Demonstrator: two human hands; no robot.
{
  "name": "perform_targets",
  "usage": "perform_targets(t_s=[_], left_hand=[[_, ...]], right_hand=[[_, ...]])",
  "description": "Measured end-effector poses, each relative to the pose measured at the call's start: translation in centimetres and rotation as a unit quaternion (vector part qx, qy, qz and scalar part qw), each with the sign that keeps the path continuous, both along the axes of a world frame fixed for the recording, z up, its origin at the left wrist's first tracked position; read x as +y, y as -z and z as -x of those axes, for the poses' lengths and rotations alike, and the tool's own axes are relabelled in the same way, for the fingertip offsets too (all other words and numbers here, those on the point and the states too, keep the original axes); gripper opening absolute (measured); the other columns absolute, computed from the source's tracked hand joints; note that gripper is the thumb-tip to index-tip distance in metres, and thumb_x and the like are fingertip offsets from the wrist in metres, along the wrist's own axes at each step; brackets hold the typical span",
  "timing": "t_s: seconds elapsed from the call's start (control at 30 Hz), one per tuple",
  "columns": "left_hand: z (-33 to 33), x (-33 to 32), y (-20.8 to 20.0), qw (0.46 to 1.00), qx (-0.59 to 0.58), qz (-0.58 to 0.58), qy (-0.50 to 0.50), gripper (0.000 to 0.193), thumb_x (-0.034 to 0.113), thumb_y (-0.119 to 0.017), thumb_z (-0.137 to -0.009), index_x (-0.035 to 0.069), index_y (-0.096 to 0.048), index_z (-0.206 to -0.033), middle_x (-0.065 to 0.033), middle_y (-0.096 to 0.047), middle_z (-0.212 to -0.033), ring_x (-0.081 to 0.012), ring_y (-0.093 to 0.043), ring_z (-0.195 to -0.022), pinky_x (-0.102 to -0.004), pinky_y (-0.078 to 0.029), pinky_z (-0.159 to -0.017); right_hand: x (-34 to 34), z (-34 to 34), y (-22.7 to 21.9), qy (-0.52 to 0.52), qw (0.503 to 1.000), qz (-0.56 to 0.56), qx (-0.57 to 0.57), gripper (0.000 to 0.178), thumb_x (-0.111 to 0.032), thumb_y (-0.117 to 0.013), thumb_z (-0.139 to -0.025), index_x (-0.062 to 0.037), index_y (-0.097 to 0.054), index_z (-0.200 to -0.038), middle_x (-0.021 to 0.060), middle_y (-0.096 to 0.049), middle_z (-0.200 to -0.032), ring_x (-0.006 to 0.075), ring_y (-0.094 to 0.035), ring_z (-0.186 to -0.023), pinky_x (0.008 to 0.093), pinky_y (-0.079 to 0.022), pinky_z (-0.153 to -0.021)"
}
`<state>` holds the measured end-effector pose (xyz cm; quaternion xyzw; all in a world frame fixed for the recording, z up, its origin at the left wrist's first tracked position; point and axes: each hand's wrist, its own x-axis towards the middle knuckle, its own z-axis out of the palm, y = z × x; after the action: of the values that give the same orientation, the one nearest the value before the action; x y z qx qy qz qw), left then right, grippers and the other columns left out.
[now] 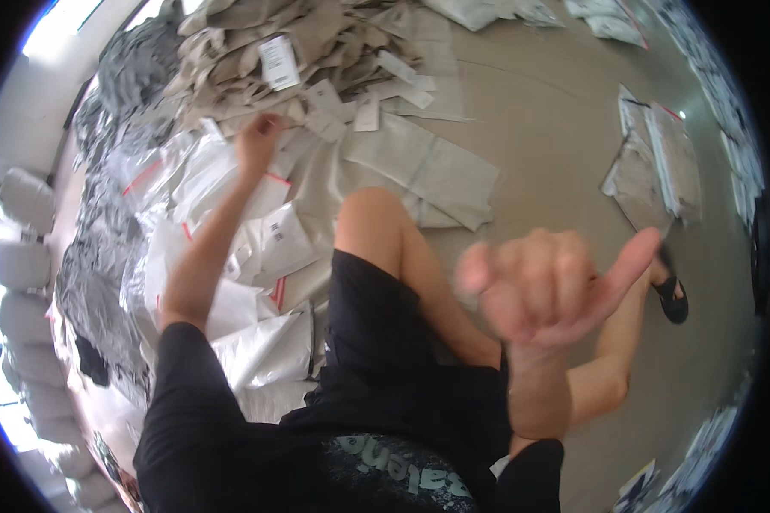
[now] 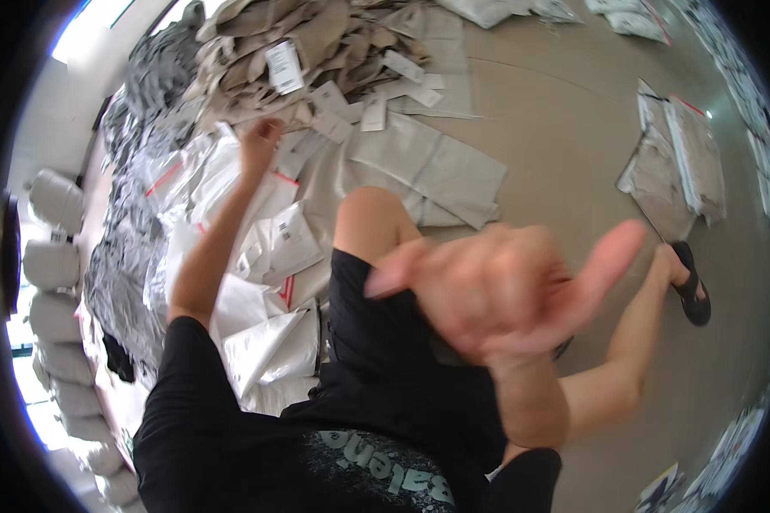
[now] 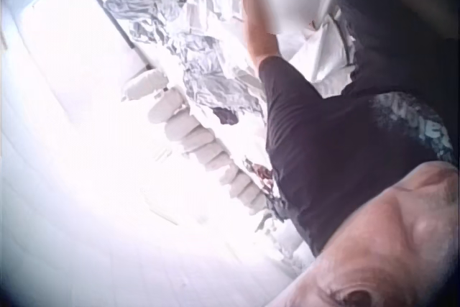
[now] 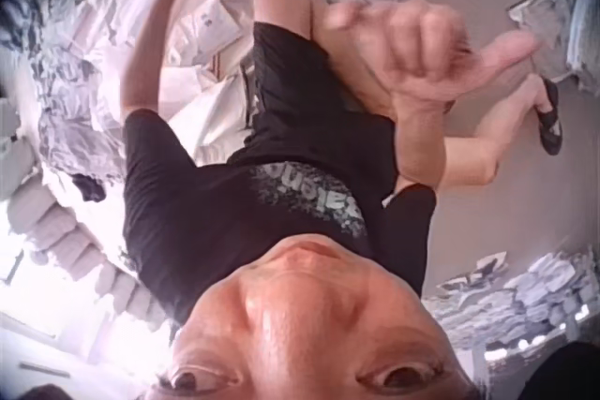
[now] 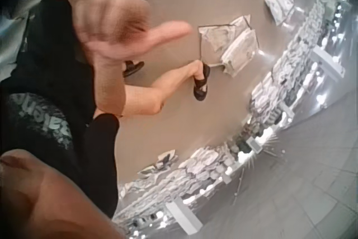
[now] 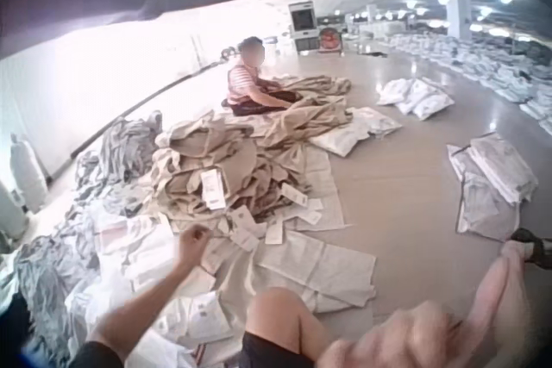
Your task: The person sits on the floor and folds beige trousers, placing each folded pair into a clear plastic bag with a red zipper. The person then seals the bag and sets it aside before repeating the process with another pair of trousers.
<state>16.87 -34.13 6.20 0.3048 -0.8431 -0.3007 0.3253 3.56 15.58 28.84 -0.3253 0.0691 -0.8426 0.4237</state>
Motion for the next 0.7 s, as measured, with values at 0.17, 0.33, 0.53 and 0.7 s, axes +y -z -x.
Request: perform_targets(t_s=[0.17,0.33,0.53,0.7], left_hand=[[9.8,-13.4,-8.4,0.959,-0.175,0.204,-0.094,0.039,0.027,-0.071,-0.091,0.016,-0.075,-0.128,-0.0185,-0.079,-0.105,-0.0396,-0.076,-0.100,-0.0489,-0.058,-0.089],[13.4,-19.3,-14.7,0.864,-0.383,0.309,-0.104,0.073,0.019,-0.052,-0.101,0.038,-0.033,-0.169,-0.0248,-0.070,-0.138,-0.0424,-0.069,-0.127,-0.0577,-0.055,-0.101],[15.0,-27.2,-17.4,0.799,-0.477,0.339,-0.140,0.068,0.011,-0.050,-0.106,0.039,-0.035,-0.166,-0.0166,-0.069,-0.144,-0.0390,-0.068,-0.131,-0.0561,-0.056,-0.104],[16.6,-26.0,-18.8,0.784,-0.409,0.436,-0.166,0.027,0.016,-0.051,-0.108,0.019,-0.064,-0.131,-0.0172,-0.074,-0.126,-0.0401,-0.072,-0.121,-0.0551,-0.060,-0.096]], right_hand=[[-4.4,-3.8,-4.9,-0.082,0.982,0.168,-0.008,0.082,-0.077,-0.020,-0.105,-0.0132,-0.041,-0.058,0.0018,-0.040,-0.052,0.0181,-0.037,-0.050,0.0552,-0.048,-0.095],[-5.5,-2.8,-5.0,-0.082,0.980,0.181,0.014,0.071,-0.066,-0.031,-0.107,-0.0114,-0.048,-0.065,0.0027,-0.048,-0.062,0.0179,-0.046,-0.061,0.0532,-0.048,-0.100],[-6.5,-0.8,-3.9,-0.058,0.984,0.167,0.030,0.058,-0.053,-0.045,-0.109,-0.0092,-0.057,-0.073,0.0037,-0.058,-0.073,0.0176,-0.056,-0.075,0.0508,-0.048,-0.105],[-6.8,1.8,1.4,0.020,0.997,0.020,0.067,0.047,-0.041,-0.056,-0.111,-0.0074,-0.064,-0.080,0.0045,-0.066,-0.082,0.0174,-0.064,-0.086,0.0488,-0.048,-0.110]])
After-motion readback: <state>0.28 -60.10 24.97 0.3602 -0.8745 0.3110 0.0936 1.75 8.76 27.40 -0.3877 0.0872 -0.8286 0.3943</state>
